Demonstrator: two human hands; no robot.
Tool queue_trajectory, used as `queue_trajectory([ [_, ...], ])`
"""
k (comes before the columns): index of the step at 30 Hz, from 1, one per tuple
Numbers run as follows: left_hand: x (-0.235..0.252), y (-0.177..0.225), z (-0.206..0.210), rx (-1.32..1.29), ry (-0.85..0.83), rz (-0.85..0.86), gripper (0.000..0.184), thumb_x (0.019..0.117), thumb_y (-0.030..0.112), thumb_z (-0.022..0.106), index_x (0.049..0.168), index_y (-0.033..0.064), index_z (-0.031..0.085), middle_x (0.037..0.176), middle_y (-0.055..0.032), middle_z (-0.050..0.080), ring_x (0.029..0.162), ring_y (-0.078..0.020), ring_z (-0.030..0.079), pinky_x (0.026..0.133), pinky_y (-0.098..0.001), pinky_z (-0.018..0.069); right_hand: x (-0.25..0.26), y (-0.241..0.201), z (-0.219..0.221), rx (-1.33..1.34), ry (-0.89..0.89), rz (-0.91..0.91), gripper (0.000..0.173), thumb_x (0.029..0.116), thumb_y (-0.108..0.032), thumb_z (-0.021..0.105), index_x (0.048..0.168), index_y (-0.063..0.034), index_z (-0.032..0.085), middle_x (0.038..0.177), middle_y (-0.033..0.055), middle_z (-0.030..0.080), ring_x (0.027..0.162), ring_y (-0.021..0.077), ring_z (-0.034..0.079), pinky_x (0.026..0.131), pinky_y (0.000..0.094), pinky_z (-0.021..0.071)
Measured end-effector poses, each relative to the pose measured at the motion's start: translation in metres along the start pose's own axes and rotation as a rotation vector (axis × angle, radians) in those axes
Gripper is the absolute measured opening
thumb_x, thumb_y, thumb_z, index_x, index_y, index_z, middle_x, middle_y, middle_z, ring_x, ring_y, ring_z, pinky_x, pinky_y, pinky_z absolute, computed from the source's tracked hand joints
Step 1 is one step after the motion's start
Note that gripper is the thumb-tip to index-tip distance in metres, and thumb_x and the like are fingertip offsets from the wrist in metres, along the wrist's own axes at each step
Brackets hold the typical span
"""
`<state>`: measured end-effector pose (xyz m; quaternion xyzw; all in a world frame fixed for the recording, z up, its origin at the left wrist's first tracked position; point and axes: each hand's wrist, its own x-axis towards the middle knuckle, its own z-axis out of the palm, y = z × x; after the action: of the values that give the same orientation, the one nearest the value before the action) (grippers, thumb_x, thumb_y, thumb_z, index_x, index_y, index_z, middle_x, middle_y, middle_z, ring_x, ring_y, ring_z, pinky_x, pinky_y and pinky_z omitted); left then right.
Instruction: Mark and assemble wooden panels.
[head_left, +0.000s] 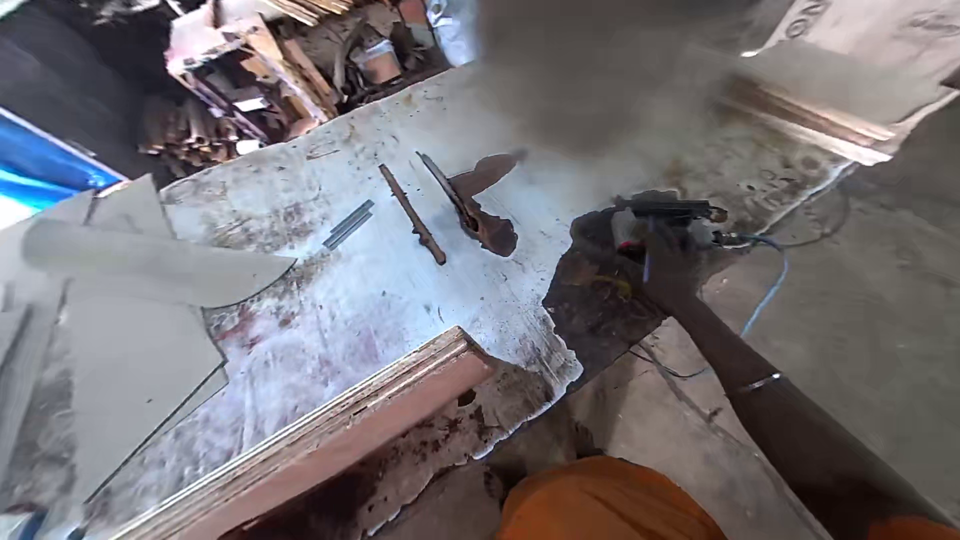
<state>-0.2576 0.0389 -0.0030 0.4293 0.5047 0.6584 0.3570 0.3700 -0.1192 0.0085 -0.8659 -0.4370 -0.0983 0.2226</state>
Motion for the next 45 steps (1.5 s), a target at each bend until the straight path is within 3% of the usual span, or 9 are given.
queue_trajectory([
  [5, 0.004, -0.001, 0.005, 0.080, 0.011, -0.040, 0.070, 0.1079, 0.049, 0.011, 0.145, -0.0075, 0.028, 0.112, -0.0099, 0.063, 0.097, -0.0128, 0.068, 0.084, -0.0358, 0.0592, 0.031, 0.004, 0.003, 0.025, 0.091, 0.165, 0.080, 0.0924, -0.067, 0.059, 0.155, -0.0200, 0.043, 0.159, 0.0110, 0.045, 0.154, 0.0429, 0.024, 0.119, 0.0759, 0.0037],
  [9, 0.000, 0.005, 0.023, 0.032, 0.146, -0.112, 0.062, 0.1065, 0.056, 0.017, 0.124, 0.0054, 0.048, 0.075, 0.0066, 0.065, 0.066, -0.0031, 0.065, 0.061, -0.0280, 0.0585, 0.037, -0.041, 0.003, 0.377, 0.249, 0.038, 0.073, 0.0973, -0.051, 0.062, 0.153, -0.0076, 0.042, 0.160, 0.0180, 0.042, 0.152, 0.0378, 0.031, 0.125, 0.0598, 0.0193],
  [15, -0.001, 0.006, 0.028, 0.177, 0.208, -0.177, 0.054, 0.1090, 0.046, 0.031, 0.139, 0.0016, 0.041, 0.084, -0.0014, 0.060, 0.068, -0.0060, 0.060, 0.064, -0.0310, 0.0569, -0.073, -0.190, 0.017, 0.996, -0.459, -0.458, 0.079, 0.0930, -0.046, 0.071, 0.158, -0.0145, 0.038, 0.158, 0.0039, 0.047, 0.140, 0.0153, 0.051, 0.113, 0.0412, 0.0491],
  [21, 0.003, 0.004, 0.029, 0.060, 0.222, -0.156, 0.041, 0.1040, 0.025, 0.049, 0.138, 0.0022, 0.045, 0.085, -0.0057, 0.064, 0.063, -0.0104, 0.061, 0.059, -0.0321, 0.0569, -0.136, -0.250, 0.049, 0.756, -0.203, -0.354, 0.078, 0.0932, -0.035, 0.068, 0.146, 0.0162, 0.042, 0.141, 0.0350, 0.055, 0.126, 0.0431, 0.061, 0.107, 0.0513, 0.0508],
  [24, 0.001, 0.005, 0.030, 0.041, 0.182, -0.134, 0.075, 0.0985, 0.026, 0.059, 0.159, 0.0027, 0.022, 0.139, -0.0214, 0.057, 0.116, -0.0223, 0.064, 0.098, -0.0428, 0.0551, -0.135, -0.254, 0.050, 0.771, -0.200, -0.331, 0.078, 0.0937, -0.026, 0.071, 0.146, 0.0212, 0.037, 0.137, 0.0398, 0.054, 0.125, 0.0437, 0.062, 0.108, 0.0504, 0.0497],
  [30, 0.000, 0.030, -0.020, 0.390, 0.336, -0.111, 0.079, 0.0890, 0.047, 0.072, 0.144, -0.0032, 0.046, 0.108, -0.0148, 0.070, 0.095, -0.0205, 0.071, 0.087, -0.0437, 0.0604, -0.153, -0.295, 0.049, 0.902, -0.335, -0.376, 0.076, 0.0934, -0.021, 0.069, 0.145, 0.0224, 0.034, 0.131, 0.0336, 0.060, 0.116, 0.0229, 0.067, 0.102, 0.0344, 0.0552],
  [34, 0.017, 0.062, -0.089, 1.014, 0.227, -0.353, 0.091, 0.0753, 0.077, 0.069, 0.144, 0.0182, 0.056, 0.161, -0.0175, 0.034, 0.148, -0.0435, 0.030, 0.117, -0.0677, 0.0251, -0.183, -0.333, 0.054, 0.703, -0.419, -0.512, 0.087, 0.0930, -0.039, 0.072, 0.155, 0.0085, 0.034, 0.143, 0.0309, 0.054, 0.131, 0.0393, 0.054, 0.115, 0.0513, 0.0392],
  [39, 0.019, 0.050, -0.160, 0.797, 0.114, -0.397, 0.067, 0.0865, 0.044, 0.079, 0.141, 0.0117, 0.057, 0.125, -0.0119, 0.066, 0.111, -0.0268, 0.065, 0.096, -0.0507, 0.0548, -0.162, -0.337, 0.070, 0.762, -0.524, -0.576, 0.090, 0.0890, -0.049, 0.074, 0.154, 0.0037, 0.040, 0.147, 0.0266, 0.053, 0.138, 0.0359, 0.050, 0.116, 0.0531, 0.0390],
  [45, -0.006, 0.027, -0.166, 0.542, 0.225, -0.352, 0.020, 0.0989, 0.021, 0.067, 0.112, 0.0076, 0.075, 0.106, -0.0077, 0.071, 0.091, -0.0163, 0.068, 0.084, -0.0384, 0.0584, -0.159, -0.320, 0.061, 0.792, -0.721, -0.606, 0.100, 0.0834, -0.049, 0.081, 0.158, -0.0003, 0.036, 0.156, 0.0224, 0.045, 0.143, 0.0309, 0.045, 0.120, 0.0475, 0.0369],
])
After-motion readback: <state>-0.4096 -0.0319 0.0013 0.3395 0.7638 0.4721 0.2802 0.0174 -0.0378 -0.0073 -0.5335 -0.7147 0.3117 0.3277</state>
